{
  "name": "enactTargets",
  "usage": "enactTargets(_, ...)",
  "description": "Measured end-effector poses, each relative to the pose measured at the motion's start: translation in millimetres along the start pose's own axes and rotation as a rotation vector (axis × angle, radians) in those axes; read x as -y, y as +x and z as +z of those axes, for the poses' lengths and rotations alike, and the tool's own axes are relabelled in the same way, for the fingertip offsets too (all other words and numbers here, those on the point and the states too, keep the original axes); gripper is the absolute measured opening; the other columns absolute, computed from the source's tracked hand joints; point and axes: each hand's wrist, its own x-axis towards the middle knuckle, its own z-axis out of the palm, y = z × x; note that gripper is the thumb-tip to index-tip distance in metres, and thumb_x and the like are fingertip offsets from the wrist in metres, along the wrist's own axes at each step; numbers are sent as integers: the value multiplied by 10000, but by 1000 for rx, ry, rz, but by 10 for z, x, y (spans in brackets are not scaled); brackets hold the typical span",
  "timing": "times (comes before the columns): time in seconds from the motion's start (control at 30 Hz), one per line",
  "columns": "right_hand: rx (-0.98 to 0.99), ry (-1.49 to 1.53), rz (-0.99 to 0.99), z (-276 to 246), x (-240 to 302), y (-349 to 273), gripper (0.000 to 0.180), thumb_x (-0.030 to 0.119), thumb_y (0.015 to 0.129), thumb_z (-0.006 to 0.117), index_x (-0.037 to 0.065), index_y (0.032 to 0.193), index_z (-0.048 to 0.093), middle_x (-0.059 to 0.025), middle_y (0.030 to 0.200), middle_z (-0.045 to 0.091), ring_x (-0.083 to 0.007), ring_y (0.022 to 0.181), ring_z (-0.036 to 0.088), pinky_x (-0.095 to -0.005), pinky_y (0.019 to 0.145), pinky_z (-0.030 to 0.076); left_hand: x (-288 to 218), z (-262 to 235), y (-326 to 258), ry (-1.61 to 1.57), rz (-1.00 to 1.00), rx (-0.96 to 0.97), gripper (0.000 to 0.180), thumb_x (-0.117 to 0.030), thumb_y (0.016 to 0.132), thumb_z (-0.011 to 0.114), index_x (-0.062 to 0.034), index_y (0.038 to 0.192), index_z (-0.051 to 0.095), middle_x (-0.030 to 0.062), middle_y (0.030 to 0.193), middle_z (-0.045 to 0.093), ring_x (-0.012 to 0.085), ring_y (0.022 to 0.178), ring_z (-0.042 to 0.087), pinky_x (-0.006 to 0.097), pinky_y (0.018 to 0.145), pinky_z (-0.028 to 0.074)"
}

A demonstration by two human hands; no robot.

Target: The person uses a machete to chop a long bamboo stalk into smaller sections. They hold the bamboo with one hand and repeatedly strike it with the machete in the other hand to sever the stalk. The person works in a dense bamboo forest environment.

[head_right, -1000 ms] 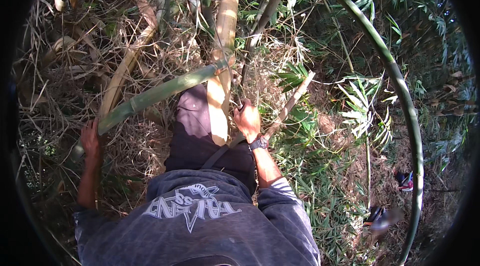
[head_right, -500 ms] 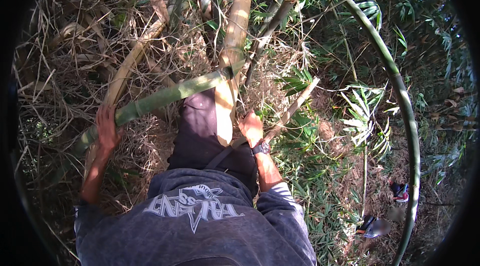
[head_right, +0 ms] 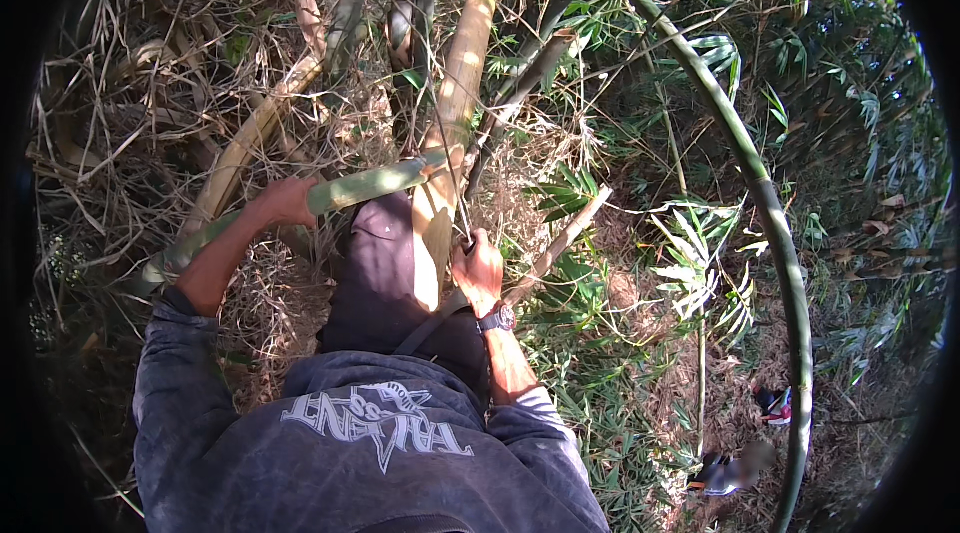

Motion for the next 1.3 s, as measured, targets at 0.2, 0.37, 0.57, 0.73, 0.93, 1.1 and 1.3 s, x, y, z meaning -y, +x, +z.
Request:
enactTargets(0.2,-234,185,-225,-118,362,190,268,63,768,700,-11,992,572,-131,779,636,-286,706,658,-327,664,527,292,103,174,-262,68,190,628,-299,578,782,-1,1101,604,183,979,670,306,862,656,388,813,509)
enactTargets(0.37,152,-217,334,483,-970,-146,312,186,768,628,-18,997,573,-202,737,658,-349,688,668,-413,653,549,232,133,248,-295,28,222,596,-280,574,781,-15,1083,618,174,944,677,301,836,656,385,798,504)
enactTargets(0.57,15,24,130,264,-144,1,225,150,804,621,-13,949,563,-121,563,565,-255,501,589,-337,527,487,232,15,57,-269,-14,143,628,-276,569,763,-41,1131,610,179,928,679,307,837,659,393,786,507)
enactTargets(0.73,-230,395,-30,-22,603,287,192,37,781,664,1,933,552,-128,692,627,-237,631,658,-297,601,517,262,7,35,-268,-33,140,671,-266,561,751,-93,1191,601,164,934,686,300,824,665,392,777,514)
enactTargets(0.93,218,-270,389,444,-934,-228,214,196,799,580,-6,863,602,-194,694,647,-327,663,665,-417,633,530,425,163,183,-288,-4,153,752,-280,550,747,-110,1261,572,170,915,686,304,791,666,387,758,523)
enactTargets(1.1,70,107,529,104,-512,-175,181,141,792,605,-14,884,623,-134,688,636,-241,612,622,-330,610,492,258,39,87,-207,-10,35,676,-297,544,745,-54,1159,602,176,876,680,313,792,665,401,743,523)
enactTargets(1.3,-246,573,121,67,379,157,142,85,825,652,-9,888,567,-64,675,606,-95,596,578,-255,559,468,272,95,42,-197,-90,110,589,-318,549,737,-64,1068,627,163,886,684,322,794,663,406,750,520)
